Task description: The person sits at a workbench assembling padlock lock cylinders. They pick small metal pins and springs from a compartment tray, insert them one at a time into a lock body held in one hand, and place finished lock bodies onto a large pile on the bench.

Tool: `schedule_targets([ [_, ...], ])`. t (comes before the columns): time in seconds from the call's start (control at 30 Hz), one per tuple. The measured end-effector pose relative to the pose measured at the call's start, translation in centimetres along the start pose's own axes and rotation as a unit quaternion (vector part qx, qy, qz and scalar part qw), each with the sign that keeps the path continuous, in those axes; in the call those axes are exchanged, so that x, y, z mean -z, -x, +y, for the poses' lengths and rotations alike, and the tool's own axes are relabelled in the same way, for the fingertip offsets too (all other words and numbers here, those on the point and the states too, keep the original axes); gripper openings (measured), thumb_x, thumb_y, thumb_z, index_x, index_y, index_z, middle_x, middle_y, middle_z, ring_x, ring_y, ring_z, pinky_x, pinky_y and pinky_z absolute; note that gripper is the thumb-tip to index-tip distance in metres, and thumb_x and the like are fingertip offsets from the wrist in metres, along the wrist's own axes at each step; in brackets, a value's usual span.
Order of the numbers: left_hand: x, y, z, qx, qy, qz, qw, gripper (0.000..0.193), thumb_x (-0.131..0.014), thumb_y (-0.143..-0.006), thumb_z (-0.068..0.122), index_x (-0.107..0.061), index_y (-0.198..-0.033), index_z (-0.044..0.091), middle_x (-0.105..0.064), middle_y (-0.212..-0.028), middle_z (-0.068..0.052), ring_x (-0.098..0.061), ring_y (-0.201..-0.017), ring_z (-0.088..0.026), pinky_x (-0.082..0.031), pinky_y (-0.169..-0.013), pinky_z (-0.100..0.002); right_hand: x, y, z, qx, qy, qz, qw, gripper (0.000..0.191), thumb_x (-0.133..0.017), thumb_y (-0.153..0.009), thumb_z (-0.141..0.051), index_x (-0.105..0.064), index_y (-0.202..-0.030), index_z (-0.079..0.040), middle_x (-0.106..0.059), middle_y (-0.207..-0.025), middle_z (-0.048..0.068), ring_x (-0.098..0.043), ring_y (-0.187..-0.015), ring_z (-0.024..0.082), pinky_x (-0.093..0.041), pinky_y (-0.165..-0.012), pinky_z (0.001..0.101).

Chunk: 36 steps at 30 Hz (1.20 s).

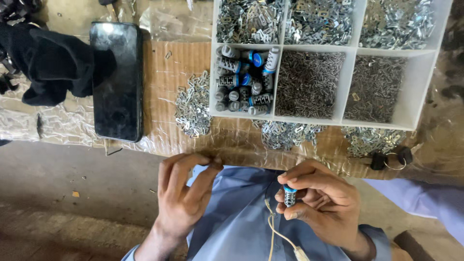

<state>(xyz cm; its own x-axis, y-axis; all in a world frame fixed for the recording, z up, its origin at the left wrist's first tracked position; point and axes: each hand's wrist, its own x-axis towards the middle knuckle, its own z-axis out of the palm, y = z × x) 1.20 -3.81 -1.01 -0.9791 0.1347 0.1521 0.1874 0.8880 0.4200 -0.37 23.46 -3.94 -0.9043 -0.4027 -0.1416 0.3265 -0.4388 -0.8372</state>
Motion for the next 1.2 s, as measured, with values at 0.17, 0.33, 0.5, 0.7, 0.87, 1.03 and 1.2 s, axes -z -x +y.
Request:
schedule_targets([
  [0.17, 0.0, -1.1, 1.0, -0.011, 0.151, 0.034, 0.988, 0.019, -0.083, -0.084, 0.001, -0.073, -0.100, 0.002, -0.071, -0.102, -0.009, -0.070, -0.094, -0.026, -0.060, -0.079, -0.036, -0.4, 0.0, 0.0, -0.010, -0.001, 0.054, 0.998, 0.047, -0.074, -0.085, 0.021, -0.063, -0.128, 0.007, -0.059, -0.130, 0.026, -0.073, -0.105, 0.029, -0.071, -0.084, 0.0383],
  [0.33, -0.3, -3.8, 4.6, -0.059, 0.344, -0.006, 0.937, 0.018, -0.082, -0.083, -0.002, -0.073, -0.097, 0.005, -0.071, -0.103, -0.009, -0.073, -0.094, -0.022, -0.061, -0.077, -0.032, -0.7, 0.1, 0.0, 0.006, -0.013, 0.059, 0.998, 0.044, -0.073, -0.088, 0.020, -0.062, -0.128, 0.006, -0.059, -0.135, 0.026, -0.073, -0.108, 0.026, -0.070, -0.089, 0.0371],
  [0.5, -1.1, -6.3, 5.7, -0.198, 0.282, -0.014, 0.939, 0.022, -0.084, -0.079, 0.005, -0.073, -0.097, -0.002, -0.069, -0.102, -0.014, -0.068, -0.094, -0.026, -0.061, -0.078, -0.034, -0.2, 0.9, -0.5, 0.025, 0.081, 0.115, 0.990, 0.032, -0.078, -0.088, 0.008, -0.070, -0.119, 0.005, -0.065, -0.127, 0.023, -0.072, -0.111, 0.025, -0.066, -0.088, 0.0322],
  [0.7, -2.0, -5.0, 5.0, 0.016, 0.487, -0.200, 0.850, 0.026, -0.091, -0.080, 0.007, -0.076, -0.100, 0.003, -0.068, -0.098, -0.010, -0.062, -0.080, -0.021, -0.056, -0.069, -0.032, 1.2, 1.6, -0.3, 0.066, 0.137, 0.014, 0.988, 0.033, -0.088, -0.086, -0.004, -0.077, -0.116, 0.003, -0.073, -0.111, 0.017, -0.075, -0.097, 0.017, -0.063, -0.080, 0.0249],
  [0.87, -2.8, -5.4, 6.5, 0.012, 0.397, -0.185, 0.899, 0.045, -0.083, -0.086, 0.007, -0.064, -0.126, -0.002, -0.066, -0.104, -0.010, -0.067, -0.089, -0.020, -0.059, -0.074, -0.030, 2.4, 3.2, -1.1, 0.037, 0.061, 0.085, 0.994, 0.033, -0.085, -0.083, 0.003, -0.074, -0.114, 0.005, -0.069, -0.116, 0.023, -0.076, -0.097, 0.024, -0.069, -0.082, 0.0332],
  [1.03, -4.2, -7.9, 8.5, -0.129, 0.017, -0.133, 0.982, 0.051, -0.082, -0.090, 0.017, -0.067, -0.134, -0.006, -0.060, -0.091, -0.012, -0.063, -0.080, -0.026, -0.055, -0.067, -0.038, 2.5, 4.4, -1.5, 0.001, 0.024, 0.192, 0.981, 0.038, -0.085, -0.075, 0.014, -0.072, -0.110, 0.008, -0.066, -0.116, 0.025, -0.076, -0.090, 0.027, -0.071, -0.076, 0.0371],
  [1.2, -2.6, -8.5, 8.5, -0.109, 0.141, -0.081, 0.981, 0.032, -0.070, -0.098, 0.017, -0.063, -0.125, 0.000, -0.062, -0.105, -0.012, -0.065, -0.089, -0.025, -0.057, -0.074, -0.037, 2.7, 4.5, -1.4, 0.022, 0.016, 0.173, 0.985, 0.039, -0.085, -0.073, 0.013, -0.071, -0.108, 0.008, -0.066, -0.116, 0.026, -0.078, -0.092, 0.030, -0.073, -0.074, 0.0402],
])
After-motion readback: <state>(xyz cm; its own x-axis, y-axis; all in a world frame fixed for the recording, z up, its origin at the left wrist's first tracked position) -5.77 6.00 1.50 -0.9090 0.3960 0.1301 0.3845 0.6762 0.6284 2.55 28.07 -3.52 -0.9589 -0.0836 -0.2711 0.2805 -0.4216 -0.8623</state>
